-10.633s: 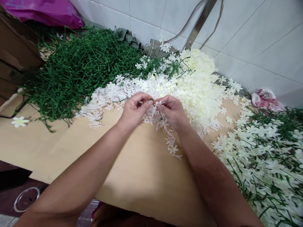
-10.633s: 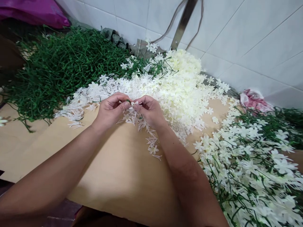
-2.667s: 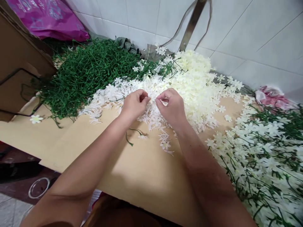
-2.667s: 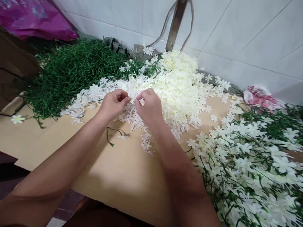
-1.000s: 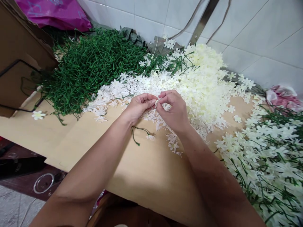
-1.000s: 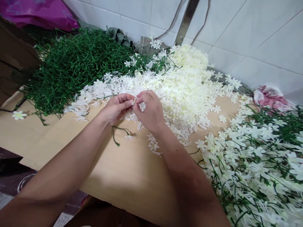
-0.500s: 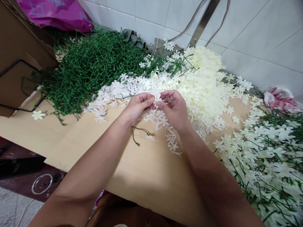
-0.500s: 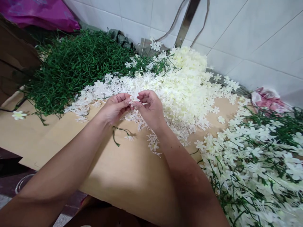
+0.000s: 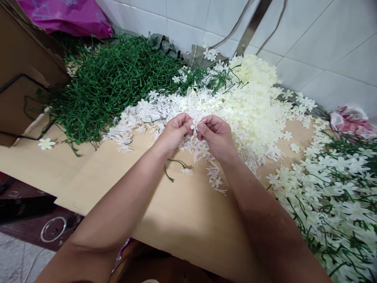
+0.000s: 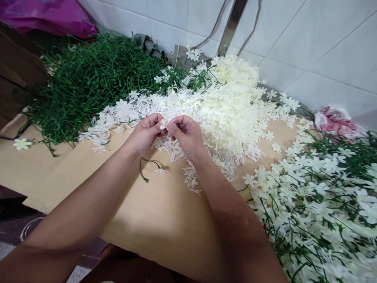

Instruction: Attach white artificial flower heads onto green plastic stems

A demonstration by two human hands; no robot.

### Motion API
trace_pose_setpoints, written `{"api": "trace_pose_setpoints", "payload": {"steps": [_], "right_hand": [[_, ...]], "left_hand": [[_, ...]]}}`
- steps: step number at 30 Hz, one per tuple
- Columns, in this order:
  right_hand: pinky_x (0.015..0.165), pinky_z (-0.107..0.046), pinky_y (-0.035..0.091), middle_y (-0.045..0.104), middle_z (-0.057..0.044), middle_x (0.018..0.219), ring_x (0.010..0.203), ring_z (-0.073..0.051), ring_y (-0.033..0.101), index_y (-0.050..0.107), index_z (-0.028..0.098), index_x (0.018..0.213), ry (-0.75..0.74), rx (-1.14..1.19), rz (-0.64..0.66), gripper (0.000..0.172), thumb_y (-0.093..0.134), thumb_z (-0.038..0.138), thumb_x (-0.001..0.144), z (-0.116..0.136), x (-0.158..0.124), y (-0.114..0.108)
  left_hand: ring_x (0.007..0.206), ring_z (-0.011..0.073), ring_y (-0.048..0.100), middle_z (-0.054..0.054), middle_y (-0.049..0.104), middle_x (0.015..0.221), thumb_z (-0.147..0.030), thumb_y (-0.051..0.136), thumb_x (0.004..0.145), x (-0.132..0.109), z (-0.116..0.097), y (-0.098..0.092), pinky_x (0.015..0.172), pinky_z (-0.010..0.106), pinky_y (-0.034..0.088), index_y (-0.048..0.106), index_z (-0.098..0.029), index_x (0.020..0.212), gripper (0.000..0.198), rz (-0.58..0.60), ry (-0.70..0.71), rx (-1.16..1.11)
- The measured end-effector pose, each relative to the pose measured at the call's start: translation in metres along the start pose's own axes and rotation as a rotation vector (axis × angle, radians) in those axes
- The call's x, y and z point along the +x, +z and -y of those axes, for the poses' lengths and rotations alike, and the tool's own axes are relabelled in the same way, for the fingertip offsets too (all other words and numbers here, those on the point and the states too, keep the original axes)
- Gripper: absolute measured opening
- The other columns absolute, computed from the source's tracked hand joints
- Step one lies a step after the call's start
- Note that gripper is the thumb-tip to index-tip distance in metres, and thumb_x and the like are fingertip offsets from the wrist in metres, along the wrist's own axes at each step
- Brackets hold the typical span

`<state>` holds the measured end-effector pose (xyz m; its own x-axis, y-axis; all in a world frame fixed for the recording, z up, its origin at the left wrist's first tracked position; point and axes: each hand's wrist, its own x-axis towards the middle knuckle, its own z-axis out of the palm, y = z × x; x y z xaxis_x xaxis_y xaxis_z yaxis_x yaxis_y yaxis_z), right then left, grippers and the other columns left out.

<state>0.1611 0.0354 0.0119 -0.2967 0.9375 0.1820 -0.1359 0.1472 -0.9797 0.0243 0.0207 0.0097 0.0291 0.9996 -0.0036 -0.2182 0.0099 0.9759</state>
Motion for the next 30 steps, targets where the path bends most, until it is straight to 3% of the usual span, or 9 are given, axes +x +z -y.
{"api": "trace_pose_setpoints", "payload": {"steps": [6, 11, 12, 15, 18, 23, 27, 30], "right_hand": [[0.054, -0.022, 0.047, 0.054, 0.006, 0.059, 0.054, -0.006, 0.053, 0.055, 0.021, 0.079, -0.023, -0.062, 0.008, 0.041, 0.078, 0.052, 0.066, 0.003, -0.002, 0.002], [0.056, -0.023, 0.045, 0.054, 0.006, 0.061, 0.058, -0.007, 0.052, 0.055, 0.021, 0.074, -0.053, -0.069, -0.017, 0.040, 0.076, 0.053, 0.066, 0.000, 0.001, -0.005], [0.057, -0.023, 0.045, 0.053, 0.006, 0.062, 0.058, -0.007, 0.052, 0.054, 0.021, 0.074, -0.049, -0.041, -0.028, 0.040, 0.077, 0.053, 0.065, -0.001, 0.002, -0.008], [0.061, -0.023, 0.048, 0.053, 0.007, 0.064, 0.059, -0.006, 0.054, 0.053, 0.022, 0.075, 0.022, 0.107, -0.013, 0.041, 0.081, 0.050, 0.062, -0.002, 0.003, -0.010], [0.066, -0.025, 0.052, 0.054, 0.008, 0.062, 0.063, -0.007, 0.059, 0.054, 0.022, 0.073, 0.155, 0.289, 0.107, 0.045, 0.086, 0.047, 0.054, -0.003, -0.002, -0.003], [0.075, -0.028, 0.052, 0.060, 0.005, 0.064, 0.070, -0.010, 0.063, 0.057, 0.019, 0.070, 0.334, 0.260, 0.313, 0.049, 0.087, 0.051, 0.049, -0.015, -0.013, 0.017], [0.065, -0.025, 0.046, 0.059, 0.005, 0.063, 0.063, -0.008, 0.055, 0.057, 0.019, 0.068, 0.257, 0.072, 0.228, 0.052, 0.085, 0.056, 0.047, -0.025, -0.010, 0.015], [0.063, -0.025, 0.044, 0.056, 0.005, 0.061, 0.061, -0.009, 0.052, 0.057, 0.020, 0.070, 0.189, 0.046, 0.114, 0.052, 0.083, 0.059, 0.047, -0.027, -0.006, 0.009]], "left_hand": [[0.050, 0.0065, 0.042, -0.005, 0.049, 0.052, -0.024, 0.065, 0.077, 0.000, -0.007, -0.004, 0.054, 0.020, 0.033, 0.049, -0.016, 0.063, 0.022, 0.061, -0.045, 0.091], [0.060, 0.0096, 0.048, -0.002, 0.054, 0.063, -0.019, 0.054, 0.082, -0.021, -0.031, -0.012, 0.062, 0.023, 0.038, 0.054, -0.016, 0.072, 0.011, 0.046, 0.047, 0.498], [0.063, 0.0107, 0.050, -0.002, 0.056, 0.066, -0.018, 0.054, 0.081, -0.032, -0.035, -0.015, 0.063, 0.024, 0.039, 0.055, -0.016, 0.073, 0.008, 0.076, 0.092, 0.637], [0.085, 0.0180, 0.058, 0.003, 0.066, 0.086, -0.019, 0.056, 0.081, -0.072, -0.040, -0.029, 0.076, 0.030, 0.041, 0.066, -0.020, 0.084, 0.010, 0.386, 0.210, 1.093], [0.101, 0.0229, 0.059, 0.006, 0.067, 0.109, -0.015, 0.051, 0.084, -0.103, -0.033, -0.042, 0.086, 0.036, 0.041, 0.067, -0.024, 0.105, 0.028, 0.463, 0.256, 1.366], [0.103, 0.0247, 0.062, 0.010, 0.066, 0.118, -0.016, 0.041, 0.091, -0.106, -0.014, -0.048, 0.085, 0.038, 0.043, 0.067, -0.019, 0.097, 0.026, 0.436, 0.298, 1.470], [0.096, 0.0228, 0.062, 0.010, 0.069, 0.102, -0.015, 0.042, 0.090, -0.096, -0.008, -0.048, 0.083, 0.036, 0.045, 0.064, -0.018, 0.088, 0.022, 0.373, 0.343, 1.440], [0.094, 0.0214, 0.062, 0.009, 0.068, 0.099, -0.015, 0.044, 0.089, -0.092, -0.010, -0.050, 0.081, 0.034, 0.045, 0.062, -0.018, 0.089, 0.019, 0.401, 0.327, 1.419]]}}
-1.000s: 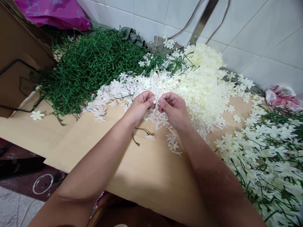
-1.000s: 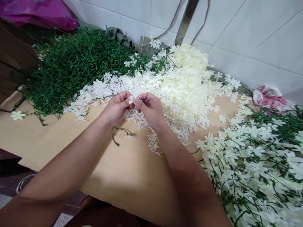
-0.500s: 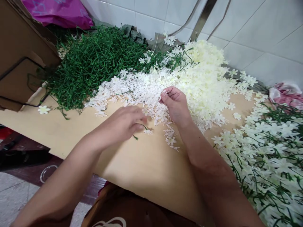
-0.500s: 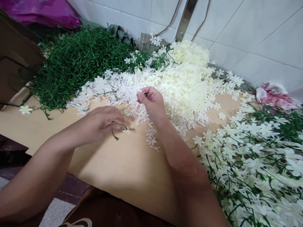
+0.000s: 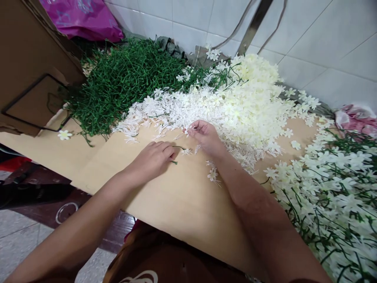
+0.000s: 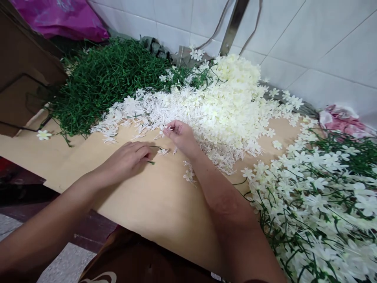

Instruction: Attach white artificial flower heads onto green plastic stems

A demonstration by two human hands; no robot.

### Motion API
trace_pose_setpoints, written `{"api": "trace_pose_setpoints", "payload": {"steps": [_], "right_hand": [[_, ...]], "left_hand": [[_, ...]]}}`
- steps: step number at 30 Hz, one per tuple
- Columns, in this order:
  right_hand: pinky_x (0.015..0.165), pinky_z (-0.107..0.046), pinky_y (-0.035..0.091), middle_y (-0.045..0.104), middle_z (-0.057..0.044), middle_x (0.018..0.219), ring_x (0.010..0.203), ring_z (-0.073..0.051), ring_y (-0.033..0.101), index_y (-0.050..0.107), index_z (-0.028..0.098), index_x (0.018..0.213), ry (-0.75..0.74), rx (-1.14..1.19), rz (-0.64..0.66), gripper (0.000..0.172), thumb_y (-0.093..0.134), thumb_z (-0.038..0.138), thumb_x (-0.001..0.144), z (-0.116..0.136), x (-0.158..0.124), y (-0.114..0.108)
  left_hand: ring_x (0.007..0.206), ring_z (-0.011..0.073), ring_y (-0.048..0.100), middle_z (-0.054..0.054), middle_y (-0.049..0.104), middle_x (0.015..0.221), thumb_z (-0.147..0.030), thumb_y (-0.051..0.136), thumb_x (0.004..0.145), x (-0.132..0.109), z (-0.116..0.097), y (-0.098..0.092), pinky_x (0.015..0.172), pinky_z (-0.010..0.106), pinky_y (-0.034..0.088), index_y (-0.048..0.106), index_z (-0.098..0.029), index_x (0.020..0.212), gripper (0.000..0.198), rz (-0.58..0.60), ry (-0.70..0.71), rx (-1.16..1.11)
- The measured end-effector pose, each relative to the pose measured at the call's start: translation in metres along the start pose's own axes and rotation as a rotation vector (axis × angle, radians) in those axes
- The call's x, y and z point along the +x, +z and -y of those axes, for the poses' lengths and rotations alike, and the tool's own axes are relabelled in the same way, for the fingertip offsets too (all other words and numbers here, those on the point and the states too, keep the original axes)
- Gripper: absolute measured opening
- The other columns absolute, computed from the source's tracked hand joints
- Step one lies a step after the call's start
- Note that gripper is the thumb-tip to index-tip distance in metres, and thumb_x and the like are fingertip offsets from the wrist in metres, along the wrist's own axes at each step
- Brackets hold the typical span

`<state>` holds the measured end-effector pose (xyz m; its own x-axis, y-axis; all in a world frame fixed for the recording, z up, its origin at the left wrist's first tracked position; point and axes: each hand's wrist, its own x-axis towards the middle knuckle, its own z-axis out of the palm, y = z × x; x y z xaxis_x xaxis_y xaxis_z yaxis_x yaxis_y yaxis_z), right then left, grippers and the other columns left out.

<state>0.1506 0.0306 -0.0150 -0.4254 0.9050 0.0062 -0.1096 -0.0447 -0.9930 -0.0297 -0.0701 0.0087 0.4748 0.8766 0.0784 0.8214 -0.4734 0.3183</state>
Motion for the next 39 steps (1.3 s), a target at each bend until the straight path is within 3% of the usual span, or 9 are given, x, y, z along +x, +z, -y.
{"api": "trace_pose_setpoints", "payload": {"steps": [4, 9, 12, 16, 21, 25, 33, 39], "right_hand": [[0.065, -0.025, 0.044, 0.059, 0.004, 0.064, 0.063, -0.009, 0.054, 0.058, 0.020, 0.069, -0.021, 0.032, -0.011, 0.052, 0.084, 0.059, 0.047, 0.000, 0.001, -0.003], [0.068, -0.026, 0.047, 0.058, 0.006, 0.062, 0.060, -0.008, 0.055, 0.058, 0.020, 0.069, -0.015, 0.094, 0.011, 0.050, 0.085, 0.057, 0.048, -0.004, 0.002, -0.005], [0.075, -0.030, 0.051, 0.059, 0.006, 0.063, 0.063, -0.009, 0.059, 0.058, 0.020, 0.072, 0.009, 0.209, 0.023, 0.047, 0.087, 0.051, 0.051, -0.001, 0.001, -0.007], [0.089, -0.035, 0.054, 0.060, 0.006, 0.066, 0.079, -0.013, 0.067, 0.059, 0.021, 0.073, -0.031, 0.386, 0.019, 0.040, 0.089, 0.039, 0.053, 0.013, -0.001, -0.015], [0.089, -0.034, 0.055, 0.066, 0.004, 0.072, 0.081, -0.012, 0.066, 0.062, 0.021, 0.070, -0.020, 0.393, 0.052, 0.035, 0.089, 0.037, 0.054, 0.021, -0.001, -0.023], [0.087, -0.037, 0.056, 0.067, 0.003, 0.070, 0.077, -0.013, 0.065, 0.063, 0.021, 0.068, 0.051, 0.333, 0.074, 0.036, 0.090, 0.039, 0.051, 0.014, 0.001, -0.024], [0.078, -0.033, 0.057, 0.064, 0.006, 0.064, 0.065, -0.009, 0.061, 0.062, 0.020, 0.064, 0.125, 0.297, 0.024, 0.040, 0.091, 0.040, 0.046, 0.009, 0.004, -0.022], [0.062, -0.026, 0.049, 0.062, 0.004, 0.062, 0.060, -0.009, 0.058, 0.059, 0.019, 0.064, 0.061, 0.128, -0.027, 0.045, 0.089, 0.048, 0.047, 0.010, 0.002, -0.017]], "left_hand": [[0.096, 0.0214, 0.062, 0.008, 0.066, 0.101, -0.019, 0.048, 0.088, 0.000, 0.004, -0.003, 0.081, 0.033, 0.045, 0.062, -0.019, 0.094, 0.016, 0.034, 0.097, -0.045], [0.088, 0.0202, 0.061, 0.007, 0.066, 0.089, -0.017, 0.044, 0.088, 0.007, 0.002, -0.004, 0.080, 0.034, 0.044, 0.059, -0.018, 0.077, 0.019, -0.002, 0.094, -0.081], [0.074, 0.0165, 0.056, 0.003, 0.064, 0.076, -0.023, 0.047, 0.086, 0.019, 0.000, -0.015, 0.071, 0.030, 0.043, 0.057, -0.018, 0.074, 0.016, -0.136, 0.002, -0.258], [0.067, 0.0127, 0.052, 0.001, 0.062, 0.072, -0.029, 0.057, 0.079, 0.048, 0.001, -0.026, 0.063, 0.025, 0.040, 0.062, -0.016, 0.082, 0.015, -0.356, -0.213, -0.664], [0.056, 0.0082, 0.045, -0.002, 0.056, 0.061, -0.030, 0.068, 0.071, 0.080, 0.006, 0.000, 0.056, 0.022, 0.034, 0.062, -0.014, 0.073, 0.018, -0.319, -0.372, -1.048], [0.054, 0.0070, 0.044, -0.001, 0.059, 0.063, -0.045, 0.078, 0.064, 0.085, 0.011, 0.018, 0.052, 0.022, 0.033, 0.058, -0.015, 0.068, 0.037, -0.302, -0.432, -1.217], [0.052, 0.0058, 0.041, -0.001, 0.058, 0.059, -0.050, 0.083, 0.056, 0.083, 0.016, 0.015, 0.051, 0.020, 0.031, 0.061, -0.013, 0.068, 0.044, -0.259, -0.432, -1.304], [0.051, 0.0058, 0.040, -0.003, 0.052, 0.054, -0.047, 0.083, 0.055, 0.083, 0.018, 0.014, 0.050, 0.020, 0.029, 0.059, -0.013, 0.063, 0.042, -0.231, -0.404, -1.282]]}}
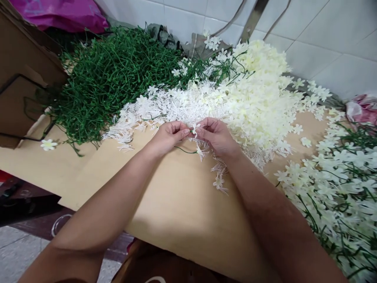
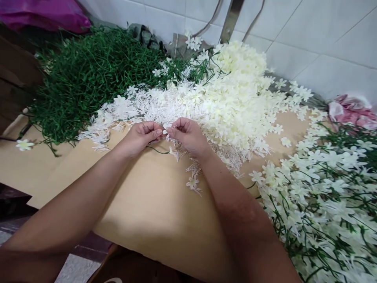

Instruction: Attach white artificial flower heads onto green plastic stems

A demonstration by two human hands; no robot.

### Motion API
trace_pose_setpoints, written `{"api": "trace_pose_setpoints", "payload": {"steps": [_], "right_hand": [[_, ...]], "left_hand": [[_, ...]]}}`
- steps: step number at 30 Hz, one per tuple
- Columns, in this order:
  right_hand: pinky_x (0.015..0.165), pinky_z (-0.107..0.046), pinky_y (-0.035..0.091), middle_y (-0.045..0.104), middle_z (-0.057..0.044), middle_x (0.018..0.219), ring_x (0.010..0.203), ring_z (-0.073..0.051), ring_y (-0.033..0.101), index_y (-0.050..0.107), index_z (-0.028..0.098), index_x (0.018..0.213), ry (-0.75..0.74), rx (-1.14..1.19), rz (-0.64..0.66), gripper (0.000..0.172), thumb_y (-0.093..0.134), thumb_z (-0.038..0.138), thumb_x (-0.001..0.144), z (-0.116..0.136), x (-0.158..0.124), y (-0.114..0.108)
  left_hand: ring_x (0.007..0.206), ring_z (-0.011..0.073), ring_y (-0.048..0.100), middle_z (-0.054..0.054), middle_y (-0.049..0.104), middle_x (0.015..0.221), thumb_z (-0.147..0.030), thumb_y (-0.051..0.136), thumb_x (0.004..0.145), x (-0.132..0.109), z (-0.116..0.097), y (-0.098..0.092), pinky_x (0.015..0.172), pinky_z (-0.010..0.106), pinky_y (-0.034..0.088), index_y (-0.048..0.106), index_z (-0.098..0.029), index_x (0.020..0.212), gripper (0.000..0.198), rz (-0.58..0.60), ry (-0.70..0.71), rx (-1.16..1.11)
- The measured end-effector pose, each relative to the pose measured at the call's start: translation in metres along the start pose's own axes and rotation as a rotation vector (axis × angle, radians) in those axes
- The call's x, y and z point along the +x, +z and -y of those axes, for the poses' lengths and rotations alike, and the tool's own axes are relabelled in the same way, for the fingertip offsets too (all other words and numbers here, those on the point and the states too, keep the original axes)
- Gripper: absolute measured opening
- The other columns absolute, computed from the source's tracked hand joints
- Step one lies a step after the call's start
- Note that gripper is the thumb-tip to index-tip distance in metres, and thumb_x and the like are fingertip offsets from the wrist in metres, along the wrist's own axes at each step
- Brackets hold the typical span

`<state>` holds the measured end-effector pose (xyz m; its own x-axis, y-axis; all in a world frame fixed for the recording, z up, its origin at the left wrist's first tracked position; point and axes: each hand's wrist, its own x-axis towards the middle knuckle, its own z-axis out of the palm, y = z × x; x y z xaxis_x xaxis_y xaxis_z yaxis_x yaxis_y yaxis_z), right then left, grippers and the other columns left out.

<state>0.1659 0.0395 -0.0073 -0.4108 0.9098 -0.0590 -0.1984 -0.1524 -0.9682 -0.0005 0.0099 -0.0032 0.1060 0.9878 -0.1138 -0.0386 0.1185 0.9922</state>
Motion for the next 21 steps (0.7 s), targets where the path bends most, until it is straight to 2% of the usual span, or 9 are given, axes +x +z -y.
{"api": "trace_pose_setpoints", "payload": {"steps": [7, 15, 21], "right_hand": [[0.053, -0.024, 0.038, 0.055, 0.004, 0.059, 0.055, -0.008, 0.046, 0.058, 0.020, 0.067, -0.126, -0.251, -0.080, 0.046, 0.084, 0.054, 0.053, 0.000, -0.005, 0.006], [0.058, -0.026, 0.041, 0.057, 0.002, 0.063, 0.061, -0.010, 0.050, 0.057, 0.021, 0.067, -0.137, -0.293, -0.101, 0.037, 0.081, 0.048, 0.061, -0.010, -0.009, 0.012], [0.055, -0.025, 0.038, 0.057, 0.002, 0.062, 0.058, -0.009, 0.047, 0.058, 0.020, 0.066, -0.119, -0.237, -0.110, 0.036, 0.084, 0.044, 0.058, -0.011, -0.009, 0.012]], "left_hand": [[0.051, 0.0060, 0.041, -0.003, 0.050, 0.054, -0.042, 0.082, 0.061, -0.001, -0.002, -0.001, 0.051, 0.021, 0.031, 0.054, -0.014, 0.061, 0.039, 0.008, -0.025, -0.071], [0.050, 0.0065, 0.037, -0.006, 0.044, 0.050, -0.013, 0.064, 0.075, 0.003, -0.005, 0.000, 0.053, 0.022, 0.028, 0.051, -0.015, 0.057, 0.022, 0.007, -0.040, 0.071], [0.050, 0.0063, 0.035, -0.006, 0.043, 0.050, -0.008, 0.061, 0.075, 0.002, -0.010, -0.001, 0.054, 0.022, 0.027, 0.051, -0.015, 0.058, 0.021, 0.040, -0.082, 0.085]]}}
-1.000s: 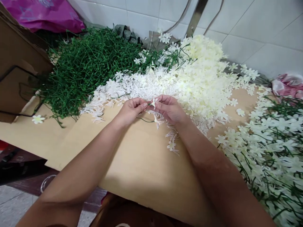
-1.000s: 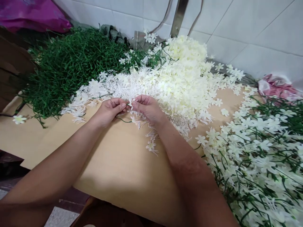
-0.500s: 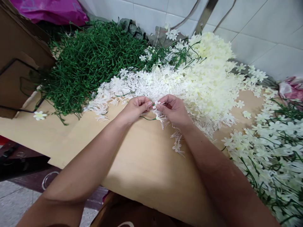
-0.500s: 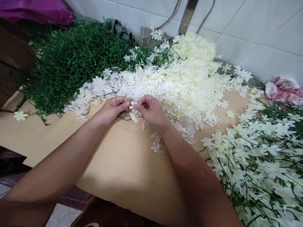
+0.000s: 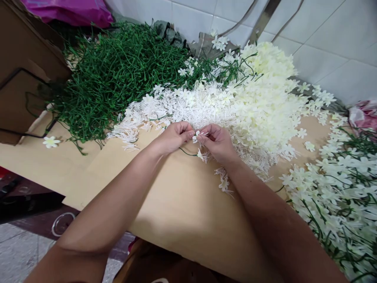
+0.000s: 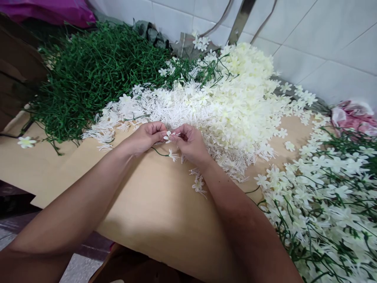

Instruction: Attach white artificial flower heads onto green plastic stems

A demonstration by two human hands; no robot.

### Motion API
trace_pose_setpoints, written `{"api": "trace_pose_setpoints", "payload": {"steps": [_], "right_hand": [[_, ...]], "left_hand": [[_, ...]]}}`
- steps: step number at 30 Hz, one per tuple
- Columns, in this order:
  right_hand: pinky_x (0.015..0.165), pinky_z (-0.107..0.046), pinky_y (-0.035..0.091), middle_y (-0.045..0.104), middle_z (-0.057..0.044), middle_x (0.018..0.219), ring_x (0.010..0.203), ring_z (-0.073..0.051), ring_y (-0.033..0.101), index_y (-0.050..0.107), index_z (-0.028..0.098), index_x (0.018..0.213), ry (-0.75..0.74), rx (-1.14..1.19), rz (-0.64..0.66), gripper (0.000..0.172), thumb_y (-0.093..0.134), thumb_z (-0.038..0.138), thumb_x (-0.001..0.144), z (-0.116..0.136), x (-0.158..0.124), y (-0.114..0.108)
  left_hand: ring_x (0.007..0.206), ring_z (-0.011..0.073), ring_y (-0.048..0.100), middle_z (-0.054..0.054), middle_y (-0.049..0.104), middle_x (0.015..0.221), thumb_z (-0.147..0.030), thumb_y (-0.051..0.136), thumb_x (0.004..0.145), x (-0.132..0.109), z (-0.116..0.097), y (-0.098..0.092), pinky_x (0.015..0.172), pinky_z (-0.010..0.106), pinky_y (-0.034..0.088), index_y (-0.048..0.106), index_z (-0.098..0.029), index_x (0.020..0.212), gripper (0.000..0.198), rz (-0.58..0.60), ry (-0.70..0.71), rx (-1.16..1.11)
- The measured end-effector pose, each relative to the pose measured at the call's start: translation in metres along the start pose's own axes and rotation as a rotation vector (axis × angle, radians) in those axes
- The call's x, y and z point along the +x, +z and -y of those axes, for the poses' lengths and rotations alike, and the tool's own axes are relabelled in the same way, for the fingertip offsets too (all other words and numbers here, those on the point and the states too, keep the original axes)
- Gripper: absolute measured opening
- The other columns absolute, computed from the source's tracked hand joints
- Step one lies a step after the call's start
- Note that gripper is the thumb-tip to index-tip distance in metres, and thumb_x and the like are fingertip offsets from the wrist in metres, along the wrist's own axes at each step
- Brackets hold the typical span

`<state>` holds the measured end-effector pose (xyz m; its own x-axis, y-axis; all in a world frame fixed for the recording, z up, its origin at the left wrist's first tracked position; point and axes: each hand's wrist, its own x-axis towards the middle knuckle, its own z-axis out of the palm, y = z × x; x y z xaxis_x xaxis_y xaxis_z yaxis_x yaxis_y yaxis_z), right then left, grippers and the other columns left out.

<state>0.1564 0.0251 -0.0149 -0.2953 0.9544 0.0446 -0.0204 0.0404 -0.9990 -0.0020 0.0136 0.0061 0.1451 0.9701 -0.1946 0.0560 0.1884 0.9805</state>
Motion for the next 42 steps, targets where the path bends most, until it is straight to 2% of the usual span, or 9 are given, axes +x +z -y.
{"api": "trace_pose_setpoints", "payload": {"steps": [6, 9, 19, 26, 34, 42], "right_hand": [[0.053, -0.024, 0.038, 0.058, 0.003, 0.061, 0.056, -0.009, 0.048, 0.057, 0.021, 0.065, 0.078, 0.030, 0.026, 0.042, 0.088, 0.046, 0.050, 0.003, 0.002, -0.004], [0.054, -0.024, 0.039, 0.060, 0.003, 0.063, 0.057, -0.009, 0.049, 0.057, 0.020, 0.063, 0.075, 0.040, 0.030, 0.044, 0.088, 0.047, 0.049, 0.004, 0.002, -0.004], [0.048, -0.022, 0.033, 0.055, 0.004, 0.057, 0.051, -0.007, 0.044, 0.056, 0.018, 0.062, 0.123, 0.035, 0.017, 0.047, 0.087, 0.051, 0.049, 0.003, 0.000, 0.001], [0.047, -0.021, 0.032, 0.054, 0.006, 0.053, 0.048, -0.005, 0.043, 0.058, 0.018, 0.065, 0.169, 0.101, -0.013, 0.045, 0.089, 0.046, 0.047, 0.004, 0.002, -0.001], [0.065, -0.023, 0.047, 0.063, 0.004, 0.062, 0.059, -0.007, 0.057, 0.064, 0.017, 0.065, 0.260, 0.281, 0.072, 0.043, 0.091, 0.045, 0.045, 0.003, 0.008, -0.007], [0.077, -0.029, 0.052, 0.064, 0.004, 0.060, 0.063, -0.010, 0.063, 0.064, 0.019, 0.063, 0.295, 0.330, 0.137, 0.041, 0.090, 0.044, 0.046, 0.006, 0.010, -0.010]], "left_hand": [[0.052, 0.0070, 0.042, -0.004, 0.049, 0.054, -0.024, 0.073, 0.070, 0.001, 0.002, -0.004, 0.054, 0.021, 0.029, 0.052, -0.015, 0.060, 0.025, 0.066, -0.056, -0.114], [0.052, 0.0071, 0.042, -0.004, 0.048, 0.053, -0.029, 0.074, 0.069, 0.002, 0.002, -0.004, 0.054, 0.021, 0.030, 0.052, -0.015, 0.059, 0.028, 0.062, -0.054, -0.091], [0.047, 0.0051, 0.030, -0.007, 0.038, 0.049, -0.013, 0.059, 0.073, 0.004, 0.005, 0.003, 0.049, 0.021, 0.022, 0.047, -0.016, 0.057, 0.020, -0.008, -0.055, 0.050], [0.050, 0.0058, 0.034, -0.006, 0.043, 0.051, -0.020, 0.064, 0.073, 0.003, 0.005, 0.003, 0.052, 0.021, 0.024, 0.049, -0.015, 0.058, 0.021, 0.004, -0.068, -0.038], [0.051, 0.0053, 0.036, -0.005, 0.047, 0.054, -0.034, 0.075, 0.068, 0.001, 0.007, -0.001, 0.053, 0.020, 0.025, 0.054, -0.013, 0.063, 0.029, 0.059, -0.039, -0.143], [0.051, 0.0047, 0.038, -0.004, 0.050, 0.054, -0.051, 0.083, 0.057, 0.002, 0.010, -0.004, 0.051, 0.019, 0.027, 0.056, -0.013, 0.064, 0.046, 0.085, -0.027, -0.210]]}}
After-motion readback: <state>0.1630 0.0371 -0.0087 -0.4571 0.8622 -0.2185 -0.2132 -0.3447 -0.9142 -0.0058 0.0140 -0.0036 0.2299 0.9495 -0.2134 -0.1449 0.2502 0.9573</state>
